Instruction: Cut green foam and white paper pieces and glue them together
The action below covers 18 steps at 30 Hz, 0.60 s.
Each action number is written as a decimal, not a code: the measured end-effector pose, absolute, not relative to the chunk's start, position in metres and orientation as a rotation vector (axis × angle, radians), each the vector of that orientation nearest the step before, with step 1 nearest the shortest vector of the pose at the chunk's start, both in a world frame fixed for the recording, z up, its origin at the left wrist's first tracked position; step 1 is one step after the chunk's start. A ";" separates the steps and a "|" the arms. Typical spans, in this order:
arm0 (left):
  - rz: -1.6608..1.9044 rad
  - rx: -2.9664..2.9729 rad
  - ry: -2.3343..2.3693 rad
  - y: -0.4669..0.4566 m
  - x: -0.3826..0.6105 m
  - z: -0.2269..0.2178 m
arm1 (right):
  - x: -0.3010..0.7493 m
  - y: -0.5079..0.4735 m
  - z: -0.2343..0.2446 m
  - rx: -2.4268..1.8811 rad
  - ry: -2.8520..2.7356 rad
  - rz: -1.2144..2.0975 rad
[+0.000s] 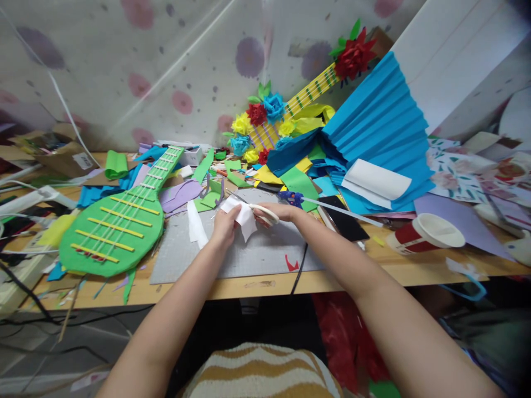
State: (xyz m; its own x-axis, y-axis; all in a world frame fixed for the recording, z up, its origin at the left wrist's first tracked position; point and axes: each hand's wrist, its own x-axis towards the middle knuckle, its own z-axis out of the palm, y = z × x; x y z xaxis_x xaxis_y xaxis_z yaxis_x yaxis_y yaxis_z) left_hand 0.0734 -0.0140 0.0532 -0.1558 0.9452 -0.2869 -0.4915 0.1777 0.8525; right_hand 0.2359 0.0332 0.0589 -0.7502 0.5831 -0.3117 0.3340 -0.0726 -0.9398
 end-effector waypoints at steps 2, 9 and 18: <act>1.373 0.567 1.079 -0.015 0.074 0.052 | 0.237 0.034 0.055 -1.013 -1.993 1.909; 1.361 0.574 1.076 -0.014 0.072 0.051 | 0.238 0.038 0.049 -0.952 -1.996 1.881; 1.356 0.595 1.124 -0.016 0.073 0.053 | 0.238 0.037 0.046 -0.923 -1.954 1.927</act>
State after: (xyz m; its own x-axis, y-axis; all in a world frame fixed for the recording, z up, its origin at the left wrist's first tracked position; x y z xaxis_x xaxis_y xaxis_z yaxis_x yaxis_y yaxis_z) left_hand 0.0726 -0.0163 0.0527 -0.1528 0.9477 -0.2802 -0.4506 0.1855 0.8733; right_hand 0.2379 0.0373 0.0462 -0.7695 0.5862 -0.2535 0.2615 -0.0729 -0.9625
